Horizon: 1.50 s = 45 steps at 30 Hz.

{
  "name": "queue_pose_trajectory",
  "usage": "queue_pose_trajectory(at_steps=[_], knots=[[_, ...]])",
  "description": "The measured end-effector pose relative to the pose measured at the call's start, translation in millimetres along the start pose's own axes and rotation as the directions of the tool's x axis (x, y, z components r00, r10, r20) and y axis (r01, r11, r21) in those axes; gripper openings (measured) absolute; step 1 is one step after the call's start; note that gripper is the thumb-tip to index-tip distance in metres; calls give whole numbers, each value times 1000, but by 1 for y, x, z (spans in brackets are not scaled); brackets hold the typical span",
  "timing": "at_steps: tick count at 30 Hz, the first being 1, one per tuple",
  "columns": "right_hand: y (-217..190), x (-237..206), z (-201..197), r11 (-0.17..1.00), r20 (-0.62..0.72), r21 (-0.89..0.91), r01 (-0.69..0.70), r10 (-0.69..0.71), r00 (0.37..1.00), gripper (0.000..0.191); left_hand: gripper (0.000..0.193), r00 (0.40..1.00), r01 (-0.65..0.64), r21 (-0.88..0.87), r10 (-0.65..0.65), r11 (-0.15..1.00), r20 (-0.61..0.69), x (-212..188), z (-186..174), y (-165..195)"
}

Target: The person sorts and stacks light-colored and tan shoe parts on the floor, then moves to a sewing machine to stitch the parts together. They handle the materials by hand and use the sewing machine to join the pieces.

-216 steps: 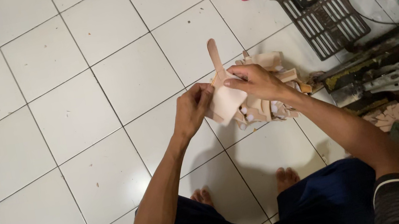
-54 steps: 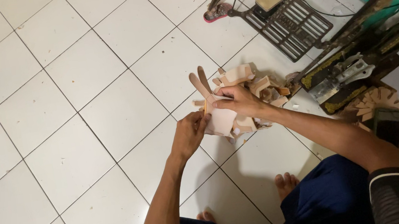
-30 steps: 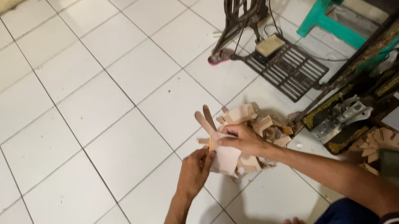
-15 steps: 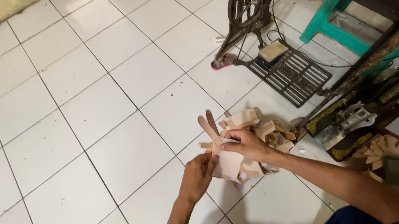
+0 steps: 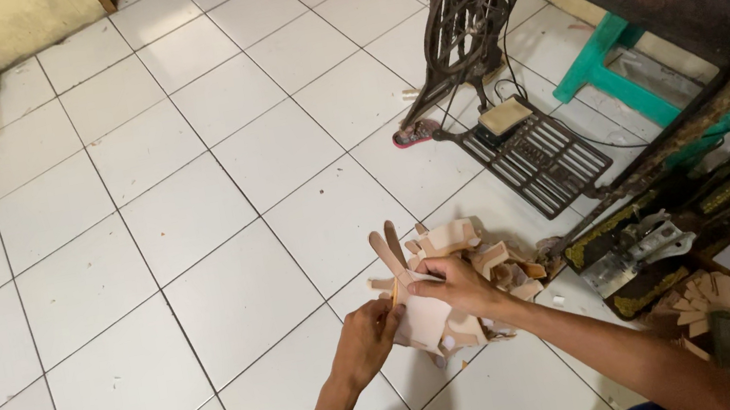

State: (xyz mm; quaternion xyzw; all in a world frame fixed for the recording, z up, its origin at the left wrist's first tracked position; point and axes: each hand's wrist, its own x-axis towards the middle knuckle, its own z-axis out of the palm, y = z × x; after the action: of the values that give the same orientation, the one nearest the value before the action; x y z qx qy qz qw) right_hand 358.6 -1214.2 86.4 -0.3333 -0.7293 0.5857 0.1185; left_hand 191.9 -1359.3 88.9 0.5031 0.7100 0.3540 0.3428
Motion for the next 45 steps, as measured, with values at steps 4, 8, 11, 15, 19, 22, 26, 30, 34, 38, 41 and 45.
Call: queue_pose_trajectory(at_steps=[4,8,11,15,19,22,26,30,34,38,41,45], knots=[[0,-1,-1,999,5,-11,34,-34,999,24,35,1000,12,21,-12,1000,2,2,0,-1],[4,0,-2,1000,-1,2,13,-13,1000,23,37,997,75,53,-77,996,25,5,1,-1],[8,0,-1,999,-6,13,31,-31,1000,23,35,1000,-20,53,20,998,-2,4,3,-2],[13,-3,3,1000,-13,-8,-4,4,1000,22,37,1000,24,12,-24,1000,-8,-3,7,-8],[14,-4,5,1000,-23,-13,15,-16,1000,23,36,1000,-20,28,21,999,-14,-5,7,-12],[13,-6,6,1000,-19,-2,11,-11,1000,22,37,1000,-24,46,25,999,-14,-8,7,-13],[11,-8,8,1000,3,-17,17,-17,1000,23,35,999,-30,29,30,999,-14,-11,5,-11],[11,-8,8,1000,8,-7,-8,8,1000,24,34,999,15,43,-16,999,29,-11,3,-7],[10,-7,7,1000,10,-26,-2,2,1000,26,33,1000,0,72,-2,997,21,-8,2,-4],[6,-7,8,999,-6,-19,-28,28,1000,25,34,1000,9,57,-11,998,26,-6,1,-5],[3,-8,8,999,-1,-2,-39,39,999,25,36,999,-24,41,23,999,25,-5,4,-6],[5,-8,8,998,2,6,-68,68,998,24,35,998,26,35,-28,999,48,-5,5,-9]])
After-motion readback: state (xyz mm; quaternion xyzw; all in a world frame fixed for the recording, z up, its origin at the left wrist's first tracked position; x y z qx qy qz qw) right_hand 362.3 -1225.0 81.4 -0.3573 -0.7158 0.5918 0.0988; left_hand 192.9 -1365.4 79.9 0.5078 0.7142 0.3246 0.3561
